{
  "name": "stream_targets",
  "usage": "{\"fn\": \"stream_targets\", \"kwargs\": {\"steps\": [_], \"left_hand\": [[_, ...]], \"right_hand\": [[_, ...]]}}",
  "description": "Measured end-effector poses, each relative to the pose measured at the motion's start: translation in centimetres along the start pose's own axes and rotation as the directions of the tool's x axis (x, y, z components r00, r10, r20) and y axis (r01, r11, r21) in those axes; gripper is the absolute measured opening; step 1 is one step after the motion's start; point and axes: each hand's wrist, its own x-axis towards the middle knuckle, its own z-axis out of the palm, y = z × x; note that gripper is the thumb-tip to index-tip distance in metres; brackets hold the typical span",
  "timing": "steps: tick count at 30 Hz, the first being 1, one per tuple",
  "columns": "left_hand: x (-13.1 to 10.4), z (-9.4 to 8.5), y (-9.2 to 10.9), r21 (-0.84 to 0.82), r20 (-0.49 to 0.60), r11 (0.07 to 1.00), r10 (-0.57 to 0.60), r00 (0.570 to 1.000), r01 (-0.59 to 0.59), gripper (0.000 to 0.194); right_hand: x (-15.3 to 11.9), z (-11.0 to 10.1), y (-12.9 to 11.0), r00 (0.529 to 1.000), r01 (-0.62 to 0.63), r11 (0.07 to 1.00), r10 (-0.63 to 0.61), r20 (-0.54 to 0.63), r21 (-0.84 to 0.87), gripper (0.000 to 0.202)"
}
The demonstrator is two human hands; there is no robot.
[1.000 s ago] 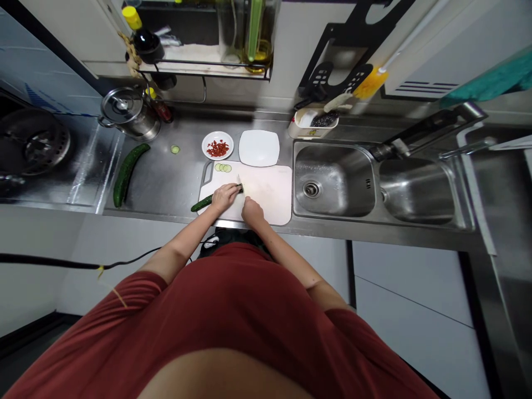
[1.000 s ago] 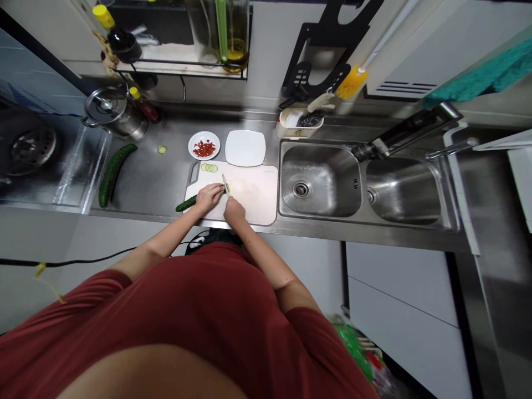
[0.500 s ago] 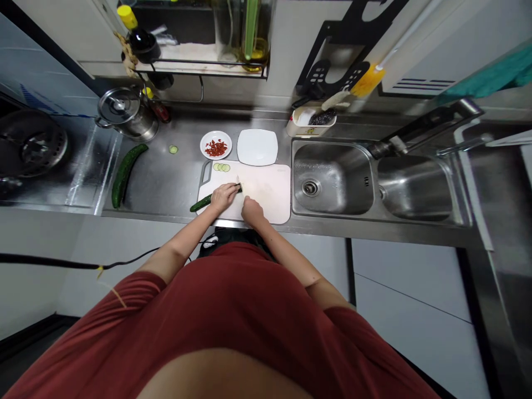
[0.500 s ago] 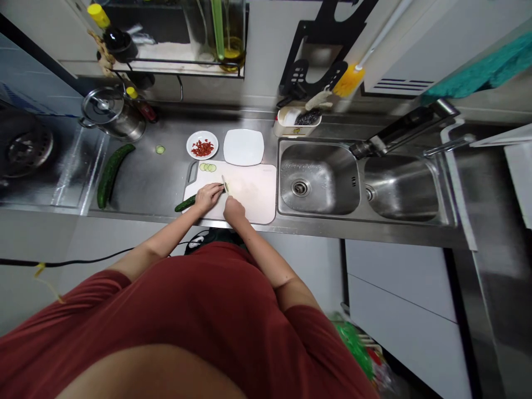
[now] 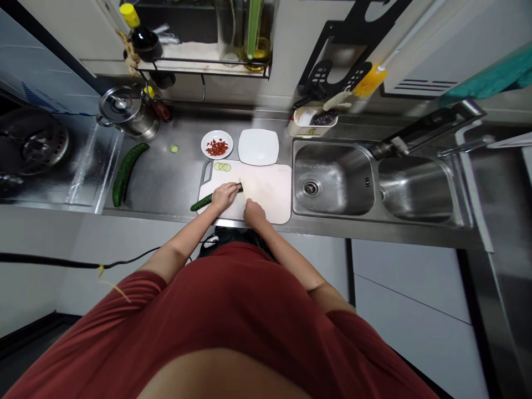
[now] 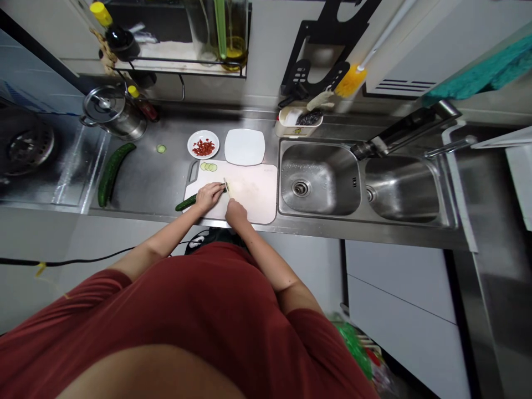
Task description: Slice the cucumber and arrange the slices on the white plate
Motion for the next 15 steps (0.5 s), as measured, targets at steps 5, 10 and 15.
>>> {"fn": "stream_targets", "kwargs": {"steps": [5, 10, 15], "left_hand": [[0.0, -0.1, 0.1, -0.006, 0.0, 1.0, -0.007, 1.0, 0.007, 0.035], [0.0, -0.2, 0.2, 0.006, 0.003, 1.0, 0.0, 1.0, 0.0, 0.034], [0.0, -0.2, 0.2, 0.011, -0.009, 1.0, 0.007, 1.0, -0.007, 0.034]], "right_hand": [[0.6, -0.3, -0.2, 1.0, 0.006, 1.0, -0.006, 0.008, 0.008, 0.028], [1.2, -0.6, -0.5, 1.0, 0.011, 1.0, -0.011, -0.013, 0.012, 0.029], [0.7, -0.5, -0.5, 1.0, 0.007, 1.0, -0.006, -0.008, 0.016, 0.028]]}}
